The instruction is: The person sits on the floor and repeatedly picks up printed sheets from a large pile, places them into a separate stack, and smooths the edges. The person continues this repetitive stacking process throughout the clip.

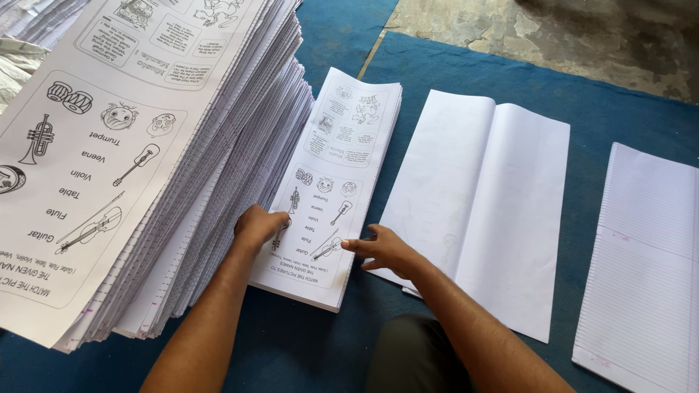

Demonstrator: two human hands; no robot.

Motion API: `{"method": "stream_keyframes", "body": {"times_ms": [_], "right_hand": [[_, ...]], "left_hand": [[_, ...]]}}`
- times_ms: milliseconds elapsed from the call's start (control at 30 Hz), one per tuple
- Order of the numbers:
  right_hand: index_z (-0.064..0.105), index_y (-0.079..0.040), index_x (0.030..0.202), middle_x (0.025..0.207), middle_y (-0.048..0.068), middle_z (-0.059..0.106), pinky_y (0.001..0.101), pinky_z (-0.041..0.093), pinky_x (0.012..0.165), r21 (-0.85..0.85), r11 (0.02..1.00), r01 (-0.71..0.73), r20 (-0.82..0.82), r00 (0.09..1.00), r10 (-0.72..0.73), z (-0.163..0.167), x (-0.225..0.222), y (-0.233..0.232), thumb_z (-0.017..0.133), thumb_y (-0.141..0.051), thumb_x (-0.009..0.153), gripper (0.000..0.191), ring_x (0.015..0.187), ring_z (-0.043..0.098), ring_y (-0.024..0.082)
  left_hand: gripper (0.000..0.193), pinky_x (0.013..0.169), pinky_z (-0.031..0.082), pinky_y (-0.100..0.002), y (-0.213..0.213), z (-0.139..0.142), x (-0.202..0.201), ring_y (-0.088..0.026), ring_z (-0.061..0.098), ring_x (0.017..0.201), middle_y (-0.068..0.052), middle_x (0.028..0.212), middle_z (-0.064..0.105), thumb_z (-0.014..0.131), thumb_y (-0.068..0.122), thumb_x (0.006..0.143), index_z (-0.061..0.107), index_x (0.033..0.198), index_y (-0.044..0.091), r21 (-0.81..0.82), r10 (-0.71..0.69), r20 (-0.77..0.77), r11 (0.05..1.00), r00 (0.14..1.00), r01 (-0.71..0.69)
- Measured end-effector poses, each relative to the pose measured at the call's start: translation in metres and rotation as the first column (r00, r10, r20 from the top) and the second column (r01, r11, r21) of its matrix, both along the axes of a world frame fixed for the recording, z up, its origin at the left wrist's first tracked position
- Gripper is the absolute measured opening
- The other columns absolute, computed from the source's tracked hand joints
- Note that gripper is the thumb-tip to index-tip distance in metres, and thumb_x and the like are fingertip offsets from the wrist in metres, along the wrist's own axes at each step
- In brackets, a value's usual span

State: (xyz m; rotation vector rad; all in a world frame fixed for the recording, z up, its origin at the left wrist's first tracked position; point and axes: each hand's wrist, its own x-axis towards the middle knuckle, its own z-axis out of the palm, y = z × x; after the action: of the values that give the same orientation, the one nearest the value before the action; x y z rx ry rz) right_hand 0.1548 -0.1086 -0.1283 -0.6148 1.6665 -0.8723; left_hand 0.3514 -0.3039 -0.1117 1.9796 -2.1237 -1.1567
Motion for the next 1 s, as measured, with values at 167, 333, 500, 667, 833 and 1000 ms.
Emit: {"method": "stream_keyframes", "body": {"times_ms": [167, 333, 500, 667, 833, 1000], "right_hand": [[0.035, 0.012, 0.139, 0.126, 0.037, 0.058, 0.0494, 0.061, 0.092, 0.009, 0.999, -0.043, -0.054, 0.998, 0.043, 0.001, 0.008, 0.000, 0.081, -0.046, 0.073, 0.100, 0.120, 0.064, 0.040], [0.047, 0.010, 0.133, 0.123, 0.034, 0.062, 0.0516, 0.061, 0.091, 0.019, 1.000, -0.008, -0.002, 1.000, 0.008, -0.002, 0.015, 0.002, 0.081, -0.044, 0.072, 0.088, 0.116, 0.066, 0.041], [0.044, 0.009, 0.135, 0.123, 0.035, 0.061, 0.0556, 0.058, 0.093, -0.016, 0.993, 0.113, 0.078, 0.991, -0.111, -0.003, 0.011, 0.007, 0.078, -0.043, 0.075, 0.087, 0.115, 0.066, 0.041], [0.038, 0.008, 0.138, 0.121, 0.035, 0.060, 0.0550, 0.059, 0.093, -0.016, 0.968, 0.251, 0.061, 0.966, -0.250, -0.003, -0.011, 0.025, 0.078, -0.039, 0.074, 0.089, 0.108, 0.069, 0.042], [0.040, 0.009, 0.136, 0.116, 0.033, 0.063, 0.0493, 0.061, 0.090, -0.017, 0.945, 0.326, 0.191, 0.929, -0.317, -0.009, -0.024, 0.041, 0.078, -0.033, 0.074, 0.084, 0.104, 0.071, 0.040], [0.039, 0.007, 0.139, 0.114, 0.033, 0.065, 0.0439, 0.064, 0.085, -0.024, 0.951, 0.307, 0.176, 0.938, -0.298, -0.002, -0.044, 0.047, 0.076, -0.026, 0.077, 0.080, 0.099, 0.073, 0.036]], "left_hand": [[0.048, 0.077, 0.060, -0.046, 0.007, 0.013, 0.000, -0.036, 0.076, 0.086, -0.026, 0.094, 0.075, 0.071, 0.026, 0.073, 0.072, 0.106, -0.008, 0.139, 0.048, -0.183, 0.990, 0.982, -0.023], [0.055, 0.092, 0.054, -0.052, 0.020, 0.029, 0.002, -0.041, 0.070, 0.105, -0.033, 0.117, 0.066, 0.066, 0.032, 0.085, 0.061, 0.127, -0.003, 0.350, 0.140, -0.251, 0.936, 0.958, -0.045], [0.057, 0.103, 0.051, -0.052, 0.034, 0.023, -0.001, -0.039, 0.068, 0.114, -0.031, 0.123, 0.067, 0.063, 0.032, 0.089, 0.057, 0.132, -0.005, 0.481, 0.241, -0.332, 0.875, 0.912, -0.056], [0.059, 0.085, 0.061, -0.048, 0.053, -0.004, -0.015, -0.036, 0.073, 0.095, -0.030, 0.112, 0.071, 0.064, 0.034, 0.090, 0.060, 0.130, -0.009, 0.580, 0.350, -0.443, 0.814, 0.825, -0.034], [0.057, 0.073, 0.064, -0.043, 0.067, -0.019, -0.037, -0.032, 0.075, 0.085, -0.025, 0.104, 0.073, 0.063, 0.036, 0.091, 0.057, 0.129, -0.006, 0.614, 0.385, -0.465, 0.789, 0.797, -0.023], [0.054, 0.075, 0.065, -0.046, 0.080, -0.021, -0.055, -0.032, 0.074, 0.096, -0.025, 0.105, 0.070, 0.065, 0.029, 0.091, 0.054, 0.128, -0.008, 0.661, 0.503, -0.490, 0.747, 0.712, -0.073]]}}
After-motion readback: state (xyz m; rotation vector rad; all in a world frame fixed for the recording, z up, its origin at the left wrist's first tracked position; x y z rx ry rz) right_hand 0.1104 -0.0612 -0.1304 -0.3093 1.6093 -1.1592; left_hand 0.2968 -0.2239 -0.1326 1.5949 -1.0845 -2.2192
